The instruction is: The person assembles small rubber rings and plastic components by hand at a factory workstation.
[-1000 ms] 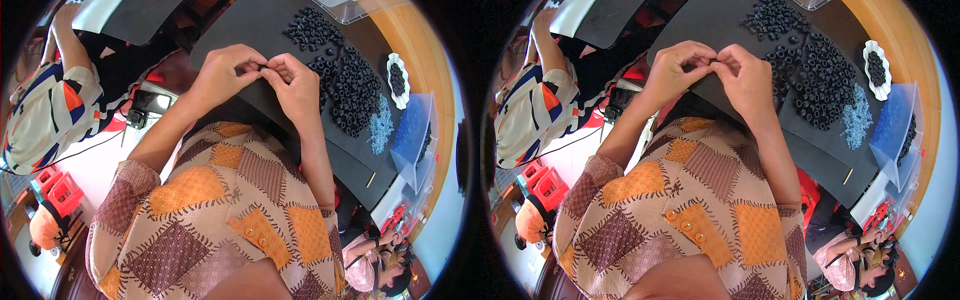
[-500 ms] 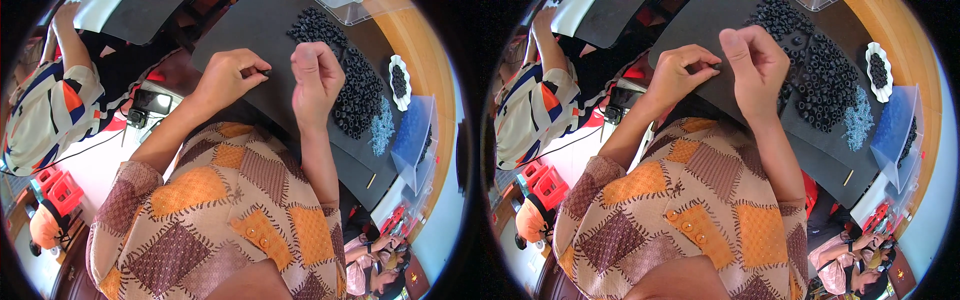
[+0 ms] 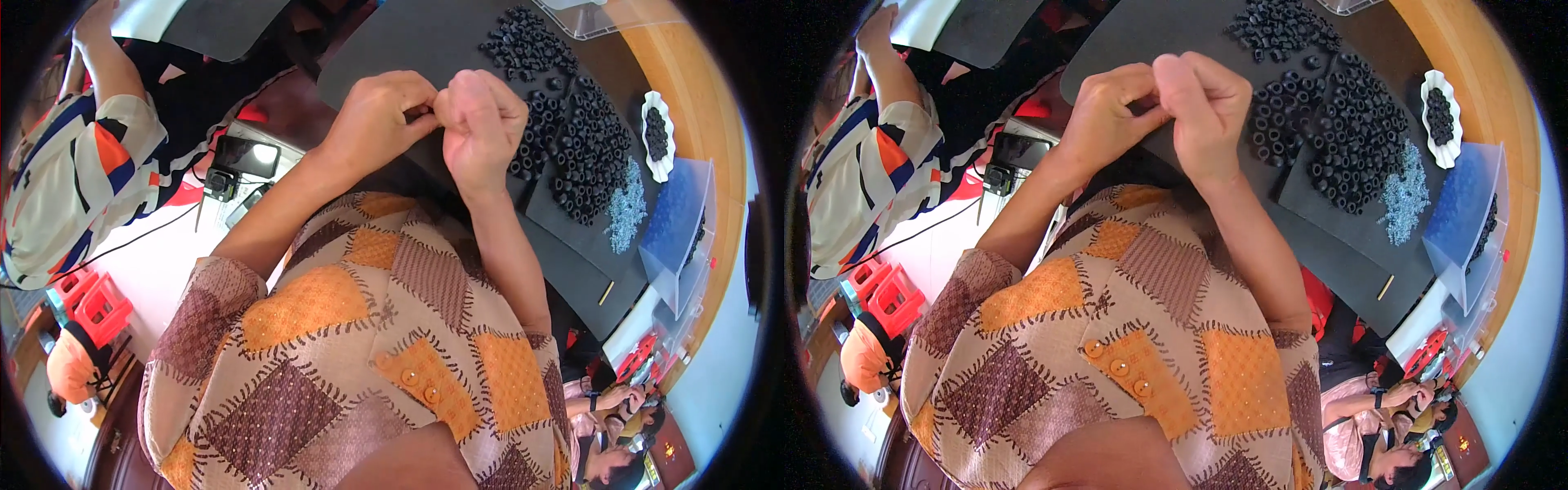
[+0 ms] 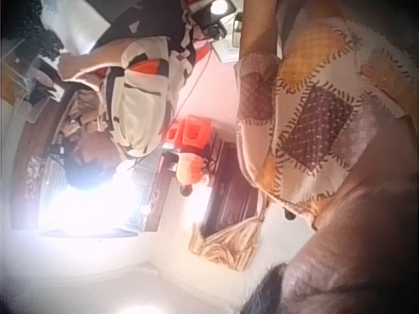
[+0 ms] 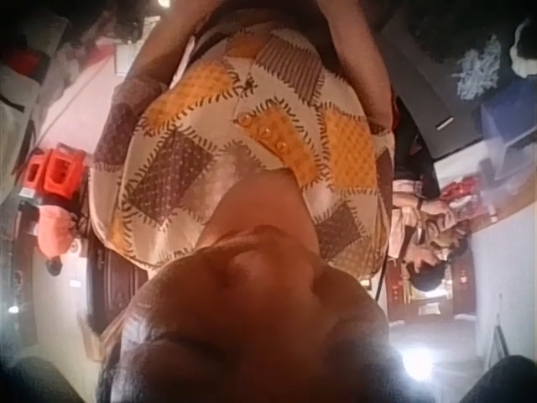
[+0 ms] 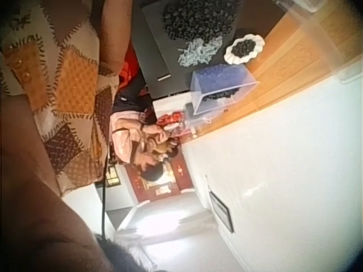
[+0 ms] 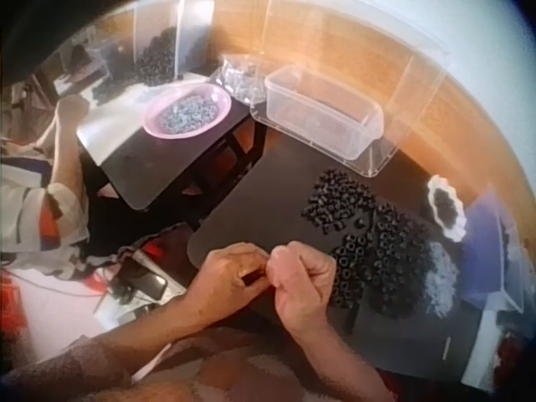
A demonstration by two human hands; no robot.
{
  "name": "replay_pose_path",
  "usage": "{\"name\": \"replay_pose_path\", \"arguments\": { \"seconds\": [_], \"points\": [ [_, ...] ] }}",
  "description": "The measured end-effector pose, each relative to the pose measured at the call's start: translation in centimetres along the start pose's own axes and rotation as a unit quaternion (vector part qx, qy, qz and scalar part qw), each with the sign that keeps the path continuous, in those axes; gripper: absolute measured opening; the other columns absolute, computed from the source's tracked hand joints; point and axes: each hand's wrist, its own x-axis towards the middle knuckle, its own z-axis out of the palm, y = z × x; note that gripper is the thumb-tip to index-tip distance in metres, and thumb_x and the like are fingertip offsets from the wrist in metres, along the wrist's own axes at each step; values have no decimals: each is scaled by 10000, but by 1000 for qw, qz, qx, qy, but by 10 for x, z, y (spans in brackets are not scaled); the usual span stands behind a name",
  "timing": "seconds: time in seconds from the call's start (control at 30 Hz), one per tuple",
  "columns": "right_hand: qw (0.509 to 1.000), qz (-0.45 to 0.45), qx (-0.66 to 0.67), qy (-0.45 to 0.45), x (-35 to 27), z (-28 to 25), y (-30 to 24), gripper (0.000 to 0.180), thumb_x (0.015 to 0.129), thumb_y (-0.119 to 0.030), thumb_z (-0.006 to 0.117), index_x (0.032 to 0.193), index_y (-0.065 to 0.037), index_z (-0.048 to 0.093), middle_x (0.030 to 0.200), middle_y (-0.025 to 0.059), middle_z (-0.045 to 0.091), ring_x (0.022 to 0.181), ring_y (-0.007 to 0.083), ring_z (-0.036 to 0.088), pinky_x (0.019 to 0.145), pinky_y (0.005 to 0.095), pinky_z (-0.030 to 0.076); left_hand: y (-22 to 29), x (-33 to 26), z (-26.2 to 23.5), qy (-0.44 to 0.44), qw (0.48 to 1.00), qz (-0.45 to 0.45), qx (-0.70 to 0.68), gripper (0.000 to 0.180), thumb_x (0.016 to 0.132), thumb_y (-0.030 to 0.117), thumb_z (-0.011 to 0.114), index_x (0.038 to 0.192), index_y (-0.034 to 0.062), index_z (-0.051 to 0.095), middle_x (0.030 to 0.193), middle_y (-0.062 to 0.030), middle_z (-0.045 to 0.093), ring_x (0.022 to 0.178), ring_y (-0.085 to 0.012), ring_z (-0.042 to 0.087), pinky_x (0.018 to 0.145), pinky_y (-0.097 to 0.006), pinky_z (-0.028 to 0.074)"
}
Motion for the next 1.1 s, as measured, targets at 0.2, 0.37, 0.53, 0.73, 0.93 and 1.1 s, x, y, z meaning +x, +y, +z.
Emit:
{"name": "replay_pose_path", "arguments": {
  "seconds": [0.2, 0.37, 0.53, 0.73, 0.93, 1.1],
  "points": [
    [991, -101, 78, -38, 15, -4, -39, 308, 959, -45, 509, 663, -29, 421, 597, -17, 351, 521, 72, 294, 474, 271, 222, -1, -3, 3, 19, 999, -10, -43, 183, 736, 36, 780, 909, 25, 721, 881, -85, 700, 806, -262, 669, 697, -326, 538],
    [991, -97, 80, -50, 1, 5, -42, 321, 939, -10, 492, 642, -49, 376, 596, -25, 324, 521, 75, 284, 476, 279, 221, -3, -2, 3, 40, 999, 30, -1, 171, 703, 59, 786, 860, 49, 717, 859, -63, 680, 820, -272, 602, 726, -368, 512],
    [993, -10, -116, 5, -11, -2, 5, 311, 897, -38, 558, 625, -28, 408, 622, -24, 391, 561, 66, 336, 495, 272, 253, -1, 1, 3, 37, 998, 37, 18, 185, 690, 64, 793, 860, 55, 721, 861, -60, 683, 821, -276, 605, 729, -374, 512],
    [992, -79, 93, -23, -3, 15, -50, 353, 886, -1, 552, 587, -40, 369, 592, -8, 364, 550, 67, 328, 499, 271, 242, -5, -4, 2, 34, 999, 17, 4, 199, 689, 68, 788, 870, 38, 712, 900, -84, 698, 849, -285, 622, 760, -375, 517],
    [988, -35, -150, -20, -6, -8, 6, 366, 921, -40, 573, 621, -48, 362, 585, -38, 324, 528, 80, 295, 487, 284, 242, 0, 1, 2, 43, 998, 40, 18, 190, 684, 75, 799, 855, 56, 720, 871, -51, 685, 828, -276, 601, 737, -374, 512],
    [989, -121, -80, -28, -7, 16, -40, 319, 896, 5, 572, 629, -31, 401, 559, -15, 329, 474, 118, 280, 469, 273, 241, -2, -6, 4, 63, 997, 31, 14, 174, 674, 77, 800, 824, 56, 712, 878, -38, 682, 824, -267, 594, 733, -368, 505]
  ]
}}
